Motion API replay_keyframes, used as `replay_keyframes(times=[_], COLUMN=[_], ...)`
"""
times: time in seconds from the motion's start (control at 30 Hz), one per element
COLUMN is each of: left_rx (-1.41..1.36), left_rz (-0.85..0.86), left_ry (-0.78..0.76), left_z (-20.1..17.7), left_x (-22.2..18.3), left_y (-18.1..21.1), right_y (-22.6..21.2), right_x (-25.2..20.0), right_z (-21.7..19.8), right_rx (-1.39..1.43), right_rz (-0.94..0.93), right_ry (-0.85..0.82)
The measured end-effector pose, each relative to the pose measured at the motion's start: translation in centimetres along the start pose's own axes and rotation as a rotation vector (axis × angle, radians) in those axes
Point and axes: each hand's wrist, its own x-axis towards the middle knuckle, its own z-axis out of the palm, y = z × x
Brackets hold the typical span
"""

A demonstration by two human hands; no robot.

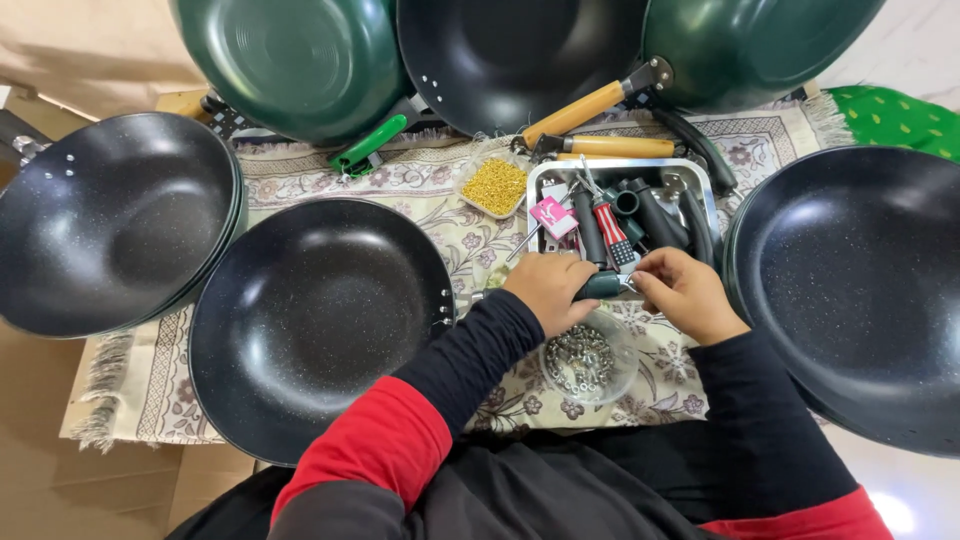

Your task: Assembling handles onto woks and pans using a screwdriver and other assembly tools.

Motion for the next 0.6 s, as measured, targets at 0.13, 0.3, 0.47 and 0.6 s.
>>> replay_keyframes(times=[0.13,0.3,0.47,0.6], left_rx=[-0.002,-0.036,-0.026,-0.028], left_rz=[-0.032,-0.04,-0.036,-0.029], left_ry=[0.013,-0.022,-0.012,-0.013], left_z=[0.3,0.7,0.1,-0.1], left_x=[-0.1,0.0,0.0,0.0], left_y=[-0.2,-0.5,-0.3,-0.3], right_y=[-0.3,-1.9,-0.2,0.8], right_x=[-0.6,-1.1,-0.4,0.3], right_z=[-0.4,-0.4,0.4,0.9], right_rx=[-0.187,-0.204,-0.074,0.14], right_rz=[-0.277,-0.41,-0.21,-0.042], right_ry=[0.053,0.051,0.08,0.064])
